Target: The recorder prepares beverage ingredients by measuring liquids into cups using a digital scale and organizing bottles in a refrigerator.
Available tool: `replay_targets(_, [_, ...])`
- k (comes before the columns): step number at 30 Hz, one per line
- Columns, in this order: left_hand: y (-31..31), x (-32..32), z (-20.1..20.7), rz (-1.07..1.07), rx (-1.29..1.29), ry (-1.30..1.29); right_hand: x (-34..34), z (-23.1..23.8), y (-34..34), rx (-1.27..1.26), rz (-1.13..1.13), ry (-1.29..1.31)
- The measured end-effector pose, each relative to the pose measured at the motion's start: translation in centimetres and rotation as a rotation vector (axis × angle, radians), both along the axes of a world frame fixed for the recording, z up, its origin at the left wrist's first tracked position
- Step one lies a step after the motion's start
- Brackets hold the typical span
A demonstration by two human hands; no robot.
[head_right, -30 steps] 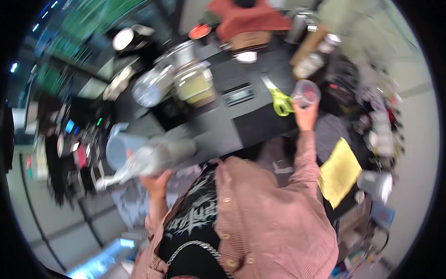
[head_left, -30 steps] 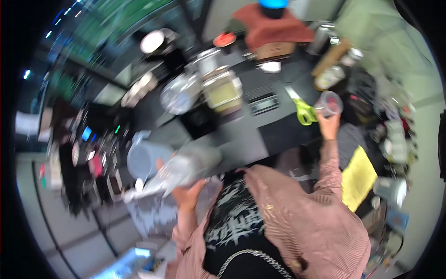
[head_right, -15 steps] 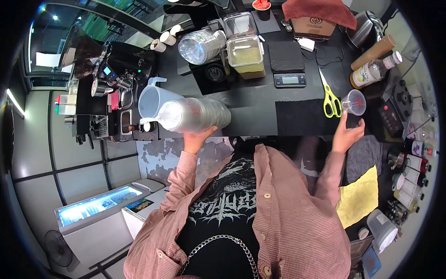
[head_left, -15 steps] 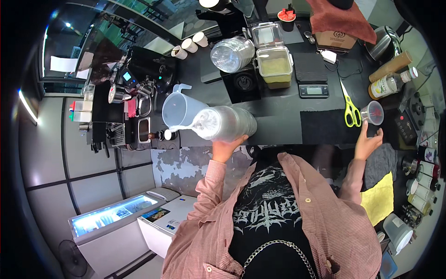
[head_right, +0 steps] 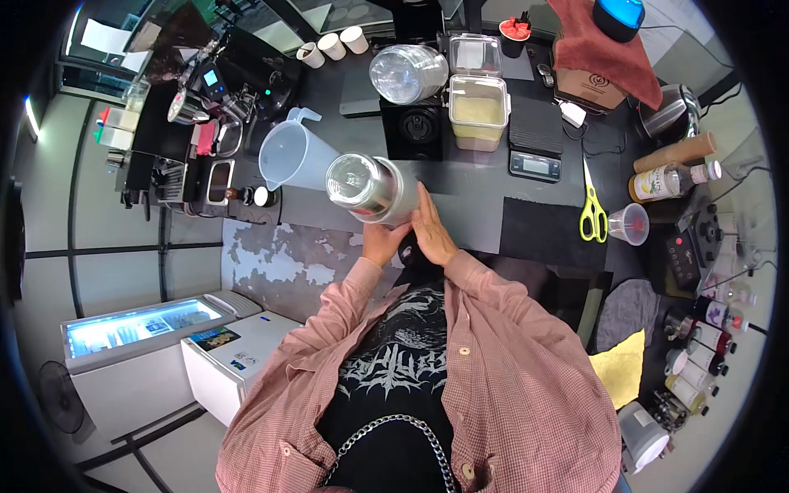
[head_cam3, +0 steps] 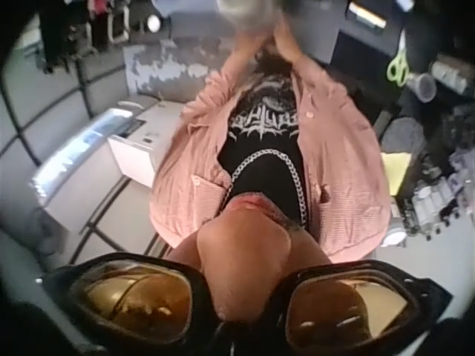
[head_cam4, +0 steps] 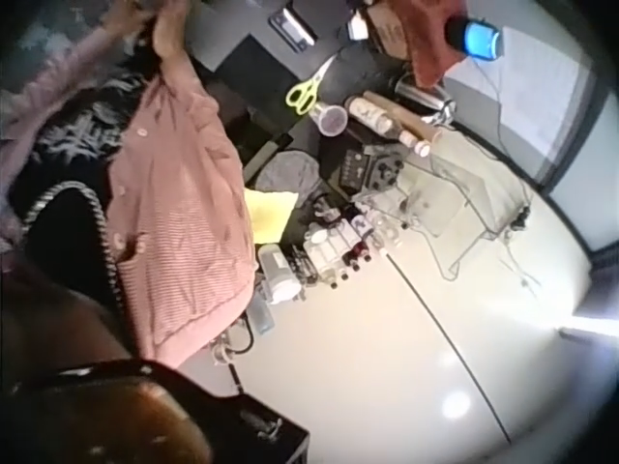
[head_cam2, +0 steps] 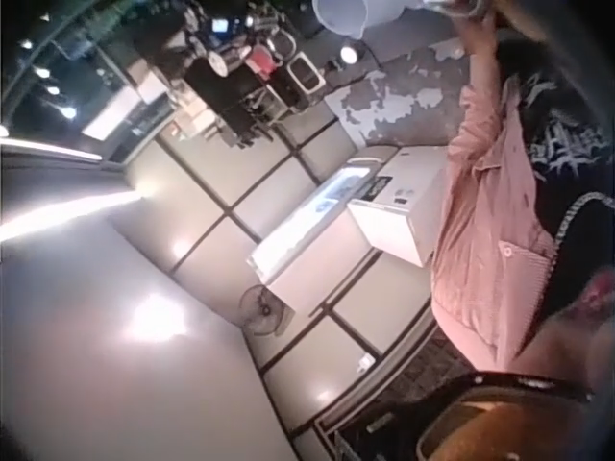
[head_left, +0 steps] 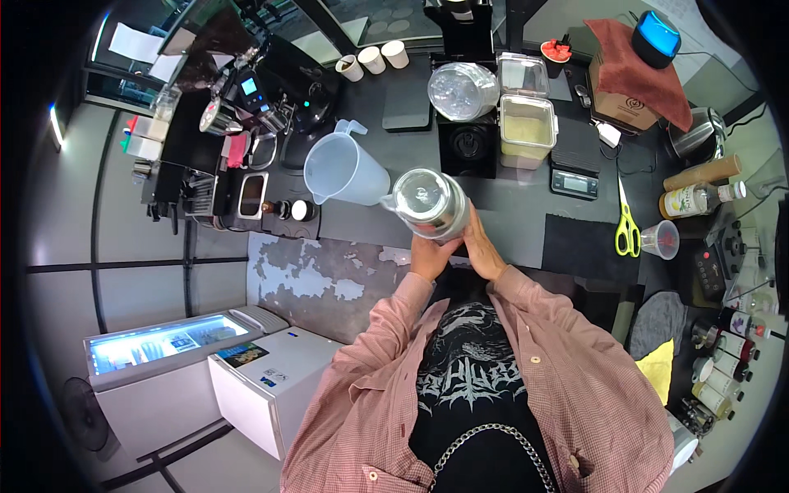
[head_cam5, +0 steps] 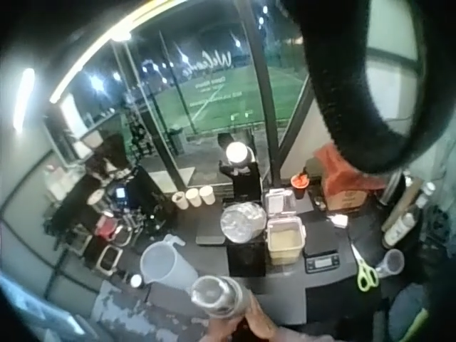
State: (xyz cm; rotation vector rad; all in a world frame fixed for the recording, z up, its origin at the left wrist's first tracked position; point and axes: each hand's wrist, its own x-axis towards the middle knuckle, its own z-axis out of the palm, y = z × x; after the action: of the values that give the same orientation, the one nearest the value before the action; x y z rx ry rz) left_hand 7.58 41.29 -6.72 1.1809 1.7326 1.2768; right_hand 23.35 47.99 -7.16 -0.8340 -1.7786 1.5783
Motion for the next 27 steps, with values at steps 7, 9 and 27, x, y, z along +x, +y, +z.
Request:
replay_targets(7, [-0.6,-1.8,5.3,-0.115,0.144,-0.003,1.9,7.6,0.9,-0.048,-0.163,0.121])
replay_targets(9, [0.6,-0.2,10.6,-0.197,0.242,-0.085,0.5,8.2,0.7,-0.013,-0.102,0.319])
replay_targets(27, [2.1,-5.8,5.4,-0.122,-0.338,-0.93,1.7,6.9,3.6,-0.868,-0.223,0.036])
